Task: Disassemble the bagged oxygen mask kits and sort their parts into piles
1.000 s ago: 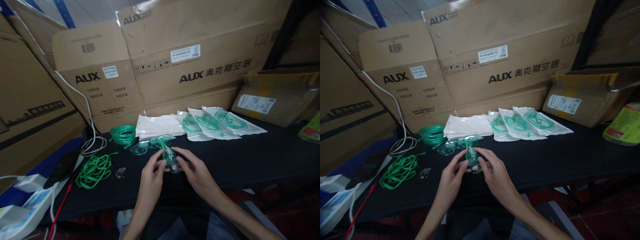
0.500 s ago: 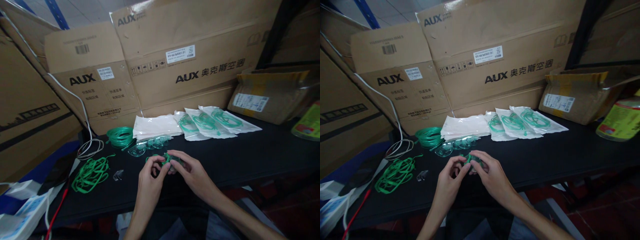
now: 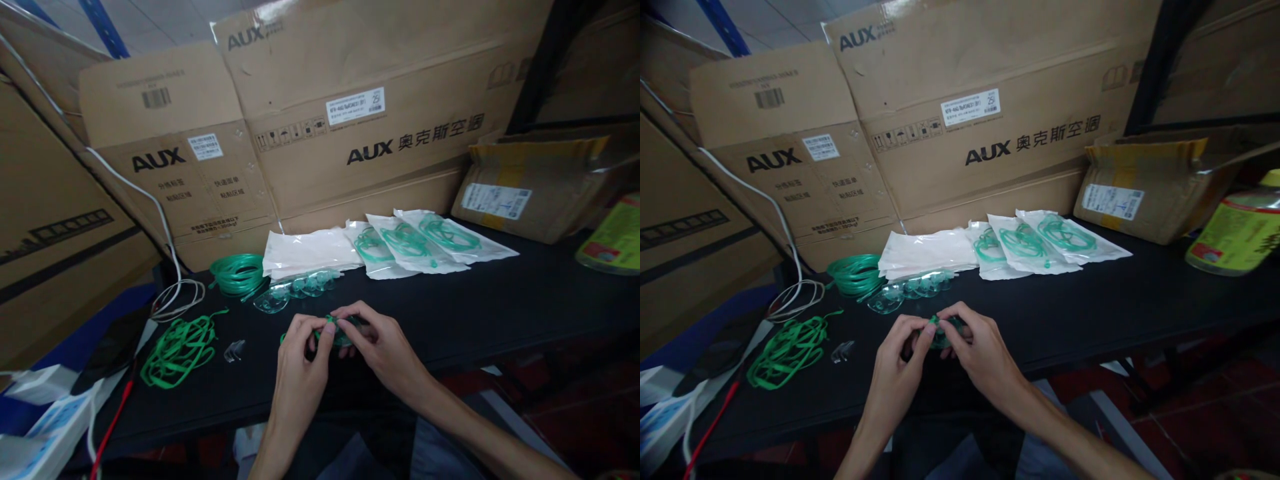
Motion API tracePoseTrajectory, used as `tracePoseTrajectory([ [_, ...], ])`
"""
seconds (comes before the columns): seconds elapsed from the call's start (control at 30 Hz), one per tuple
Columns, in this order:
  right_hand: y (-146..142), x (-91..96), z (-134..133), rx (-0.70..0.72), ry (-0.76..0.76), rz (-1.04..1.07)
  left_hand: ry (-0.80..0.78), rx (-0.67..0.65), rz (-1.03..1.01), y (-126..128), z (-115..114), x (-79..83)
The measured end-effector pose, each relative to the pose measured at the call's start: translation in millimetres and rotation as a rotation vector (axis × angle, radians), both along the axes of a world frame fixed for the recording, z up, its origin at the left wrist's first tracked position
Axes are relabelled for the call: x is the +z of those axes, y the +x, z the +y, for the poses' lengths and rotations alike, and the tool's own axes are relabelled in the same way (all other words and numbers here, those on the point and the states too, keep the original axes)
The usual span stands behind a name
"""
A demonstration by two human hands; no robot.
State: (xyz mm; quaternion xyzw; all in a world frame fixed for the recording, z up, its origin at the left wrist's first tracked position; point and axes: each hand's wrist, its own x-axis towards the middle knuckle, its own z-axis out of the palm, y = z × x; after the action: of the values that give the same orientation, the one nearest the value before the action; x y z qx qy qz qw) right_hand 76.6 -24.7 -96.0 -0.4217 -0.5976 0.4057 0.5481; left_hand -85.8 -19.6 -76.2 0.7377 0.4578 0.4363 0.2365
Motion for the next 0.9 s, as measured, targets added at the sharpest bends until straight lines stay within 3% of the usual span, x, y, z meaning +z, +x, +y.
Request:
tracePoseTrajectory([
  [0.6,-2,10.9,-3,-0.114,-0.042,-0.037,0.078,-0.149,0.018,-5,-9,6.0],
  [0.77,-3,6.5,-4,-0.104,0.117,-0.091,-0.003,0.009,0.021,1,1,-0.3],
  [0.9,-4,7.2,-6,-0.150,0.232,-0.175,0.020,0.000,0.054,2,1,-0.3],
])
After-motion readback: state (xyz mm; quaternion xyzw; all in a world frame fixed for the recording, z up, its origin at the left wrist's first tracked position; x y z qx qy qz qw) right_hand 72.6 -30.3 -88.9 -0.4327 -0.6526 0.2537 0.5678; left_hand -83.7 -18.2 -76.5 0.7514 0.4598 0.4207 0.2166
